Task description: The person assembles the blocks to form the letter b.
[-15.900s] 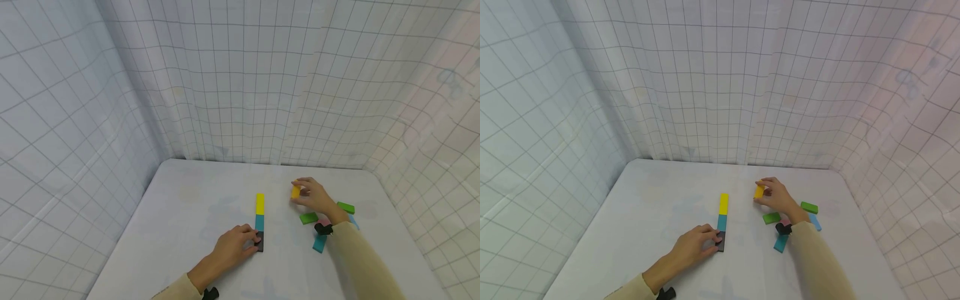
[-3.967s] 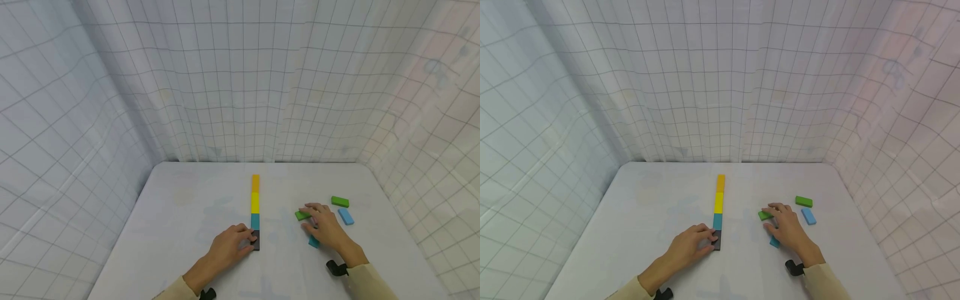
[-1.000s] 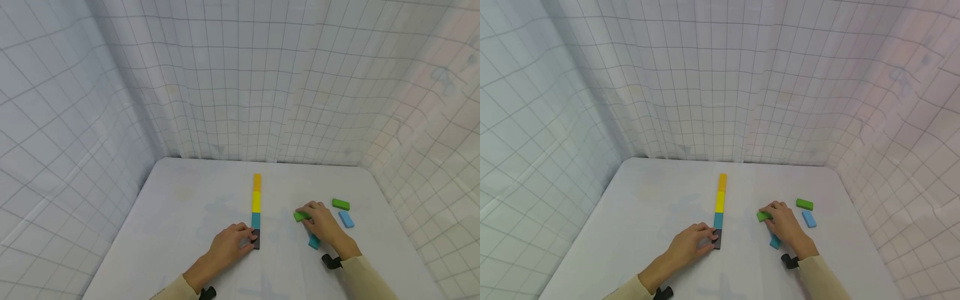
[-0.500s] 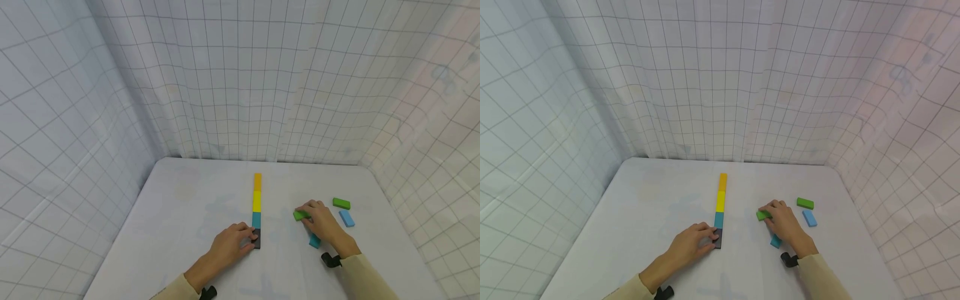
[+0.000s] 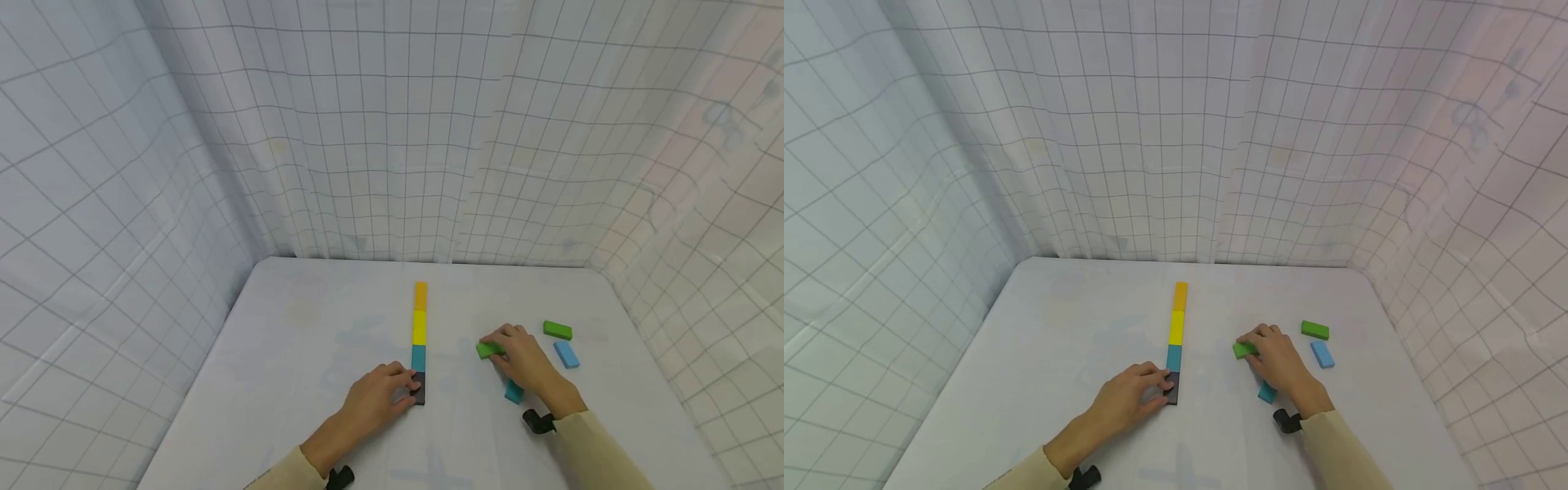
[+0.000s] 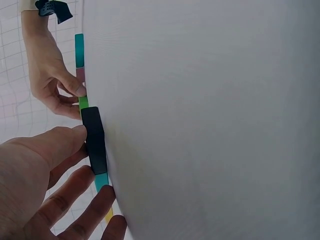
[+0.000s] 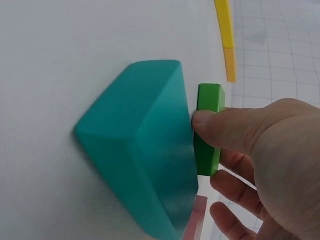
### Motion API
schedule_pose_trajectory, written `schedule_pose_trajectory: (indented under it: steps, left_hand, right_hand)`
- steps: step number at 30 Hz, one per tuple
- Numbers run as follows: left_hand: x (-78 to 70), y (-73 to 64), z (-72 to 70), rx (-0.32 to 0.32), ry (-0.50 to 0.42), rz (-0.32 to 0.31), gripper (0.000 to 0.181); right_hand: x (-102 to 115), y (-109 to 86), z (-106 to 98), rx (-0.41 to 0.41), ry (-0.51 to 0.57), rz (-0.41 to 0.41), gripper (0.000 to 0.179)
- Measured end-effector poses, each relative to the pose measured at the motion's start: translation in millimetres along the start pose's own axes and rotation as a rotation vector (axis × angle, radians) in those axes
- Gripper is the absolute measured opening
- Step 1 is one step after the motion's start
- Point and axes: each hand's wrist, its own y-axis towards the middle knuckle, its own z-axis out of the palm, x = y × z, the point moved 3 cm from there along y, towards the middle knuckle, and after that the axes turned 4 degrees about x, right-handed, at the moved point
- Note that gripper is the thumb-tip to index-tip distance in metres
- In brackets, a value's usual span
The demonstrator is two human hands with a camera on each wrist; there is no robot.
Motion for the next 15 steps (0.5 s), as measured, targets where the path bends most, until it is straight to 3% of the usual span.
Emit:
schedule_pose_trajectory:
  steps: [15]
  left_hand:
    - [-0.4,0.3,0.9,0.005,0.011,-0.003,0.022]
  right_hand:
    - [-0.2,-2.7,0.1,-0.026,0.011,-0.004,0.037]
